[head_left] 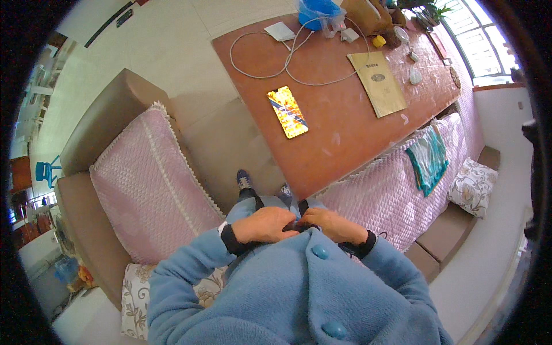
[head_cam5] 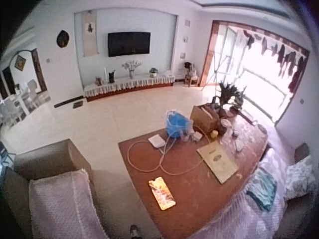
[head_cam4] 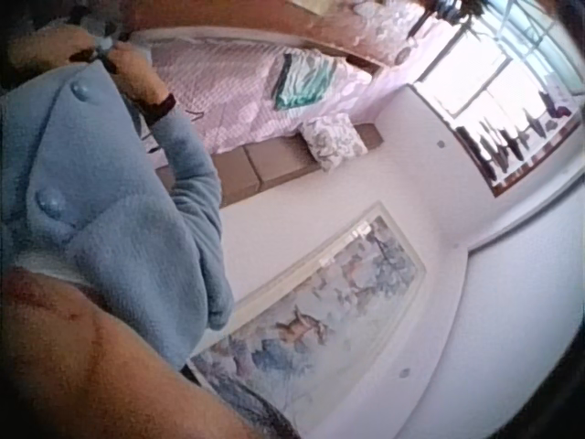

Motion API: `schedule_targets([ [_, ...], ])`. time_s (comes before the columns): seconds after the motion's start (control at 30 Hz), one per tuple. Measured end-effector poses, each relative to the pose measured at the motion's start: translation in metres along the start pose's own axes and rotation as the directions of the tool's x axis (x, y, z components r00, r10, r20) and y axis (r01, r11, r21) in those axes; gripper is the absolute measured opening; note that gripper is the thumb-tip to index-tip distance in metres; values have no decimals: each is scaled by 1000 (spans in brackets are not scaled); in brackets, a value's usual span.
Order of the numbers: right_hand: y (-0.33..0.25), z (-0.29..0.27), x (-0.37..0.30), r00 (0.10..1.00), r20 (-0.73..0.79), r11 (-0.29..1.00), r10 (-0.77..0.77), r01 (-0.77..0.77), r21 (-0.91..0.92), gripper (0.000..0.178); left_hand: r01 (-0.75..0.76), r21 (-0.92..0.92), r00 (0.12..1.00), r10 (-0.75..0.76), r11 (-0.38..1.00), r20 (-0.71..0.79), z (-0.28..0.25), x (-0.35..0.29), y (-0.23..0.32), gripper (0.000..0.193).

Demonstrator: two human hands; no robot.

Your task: The person assembles a standing fan by attaching the motor housing to the stand and repeatedly rotating the neck joint to test its movement. The person then stands and walks to a nearby table to pick up a phone.

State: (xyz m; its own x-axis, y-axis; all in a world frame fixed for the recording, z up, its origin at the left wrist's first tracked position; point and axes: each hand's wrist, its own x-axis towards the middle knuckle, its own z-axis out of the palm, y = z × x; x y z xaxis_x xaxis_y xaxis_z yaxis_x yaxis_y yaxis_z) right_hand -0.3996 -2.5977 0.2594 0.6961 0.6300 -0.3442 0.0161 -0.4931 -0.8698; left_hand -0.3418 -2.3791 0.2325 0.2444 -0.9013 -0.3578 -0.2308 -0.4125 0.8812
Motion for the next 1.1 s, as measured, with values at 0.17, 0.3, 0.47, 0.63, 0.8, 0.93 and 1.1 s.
schedule_targets([
  [0.17, 2, 4, 15, 975, 138, 978, 177, -189, 83, 36, -124, -98, 990, 117, 987, -77, 4, -10, -9, 43],
  [0.3, 2, 8, 18, 980, 144, 983, 140, -155, 98, 39, -143, -81, 987, 136, 986, -86, 2, -20, -12, 39],
  [0.47, -1, 12, 14, 998, 52, 996, 33, -37, 77, 38, -104, -11, 988, 102, 995, -119, 6, -27, -10, 40],
  [0.63, -9, 18, 13, 997, -3, 981, 73, -72, 178, 36, -170, 18, 961, 170, 985, -218, 13, -33, -12, 38],
  [0.8, -11, 24, 23, 996, 51, 977, 80, -88, 193, 37, -147, -53, 982, 139, 988, -131, 3, -42, -16, 39],
  [0.93, -14, 23, 29, 985, 117, 981, 130, -145, 132, 38, -62, 0, 996, 62, 998, -57, -3, -45, -16, 41],
  [1.1, -18, 22, 30, 990, 99, 981, 104, -119, 156, 36, -62, -107, 991, 49, 992, -122, -1, -49, -18, 42],
])
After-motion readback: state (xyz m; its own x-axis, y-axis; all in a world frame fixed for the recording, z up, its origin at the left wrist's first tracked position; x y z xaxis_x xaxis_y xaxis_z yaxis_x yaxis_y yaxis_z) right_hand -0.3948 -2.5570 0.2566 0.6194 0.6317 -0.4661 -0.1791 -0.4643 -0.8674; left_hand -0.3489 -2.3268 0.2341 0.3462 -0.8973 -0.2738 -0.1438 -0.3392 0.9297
